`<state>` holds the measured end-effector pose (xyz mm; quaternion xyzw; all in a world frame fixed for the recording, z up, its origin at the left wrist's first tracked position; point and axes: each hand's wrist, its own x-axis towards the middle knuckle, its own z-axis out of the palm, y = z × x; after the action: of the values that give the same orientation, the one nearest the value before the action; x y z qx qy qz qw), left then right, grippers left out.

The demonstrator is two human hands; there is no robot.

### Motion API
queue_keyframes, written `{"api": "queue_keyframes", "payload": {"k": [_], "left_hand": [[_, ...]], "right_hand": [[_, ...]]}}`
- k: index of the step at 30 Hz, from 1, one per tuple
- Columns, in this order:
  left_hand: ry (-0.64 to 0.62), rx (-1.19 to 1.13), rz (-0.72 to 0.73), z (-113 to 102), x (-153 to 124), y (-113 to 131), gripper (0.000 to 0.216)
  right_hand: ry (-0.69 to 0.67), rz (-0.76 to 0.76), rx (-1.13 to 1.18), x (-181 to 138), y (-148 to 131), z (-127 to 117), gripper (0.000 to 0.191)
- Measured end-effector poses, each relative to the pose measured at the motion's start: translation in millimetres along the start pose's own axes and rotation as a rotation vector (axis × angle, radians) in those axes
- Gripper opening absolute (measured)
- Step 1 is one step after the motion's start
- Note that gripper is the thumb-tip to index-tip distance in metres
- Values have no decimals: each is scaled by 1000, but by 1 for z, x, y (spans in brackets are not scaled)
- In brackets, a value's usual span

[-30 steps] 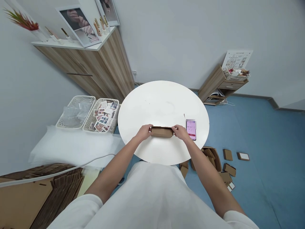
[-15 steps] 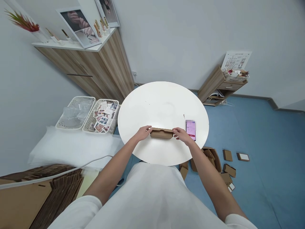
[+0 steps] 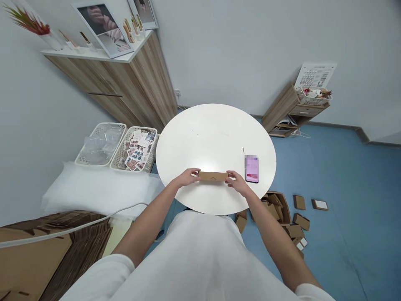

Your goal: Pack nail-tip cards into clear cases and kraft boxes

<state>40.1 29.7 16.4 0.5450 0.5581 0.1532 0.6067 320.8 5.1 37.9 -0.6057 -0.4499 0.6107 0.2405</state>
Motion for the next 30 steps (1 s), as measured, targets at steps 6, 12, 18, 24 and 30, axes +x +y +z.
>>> {"api": "queue_keyframes", "payload": {"k": [6,12,18,24,30], "left_hand": [[115,140,99,15,-4,-5,53],[163,113,80,33,-12,-8,57],[246,171,40,55,-12,-20,80],[239,325,74,72,-15,-26,60],[244,371,9,75,-12,-19,67]], "right_hand": [[90,-143,-65,-6,21,12,39],[175,-115,-9,-14,27,25,39],[291,-48,-56,-9,41,34,43],[284,-37,-378,-6,61,36,61],[156,-55,-460,-1,58,27,73]]}}
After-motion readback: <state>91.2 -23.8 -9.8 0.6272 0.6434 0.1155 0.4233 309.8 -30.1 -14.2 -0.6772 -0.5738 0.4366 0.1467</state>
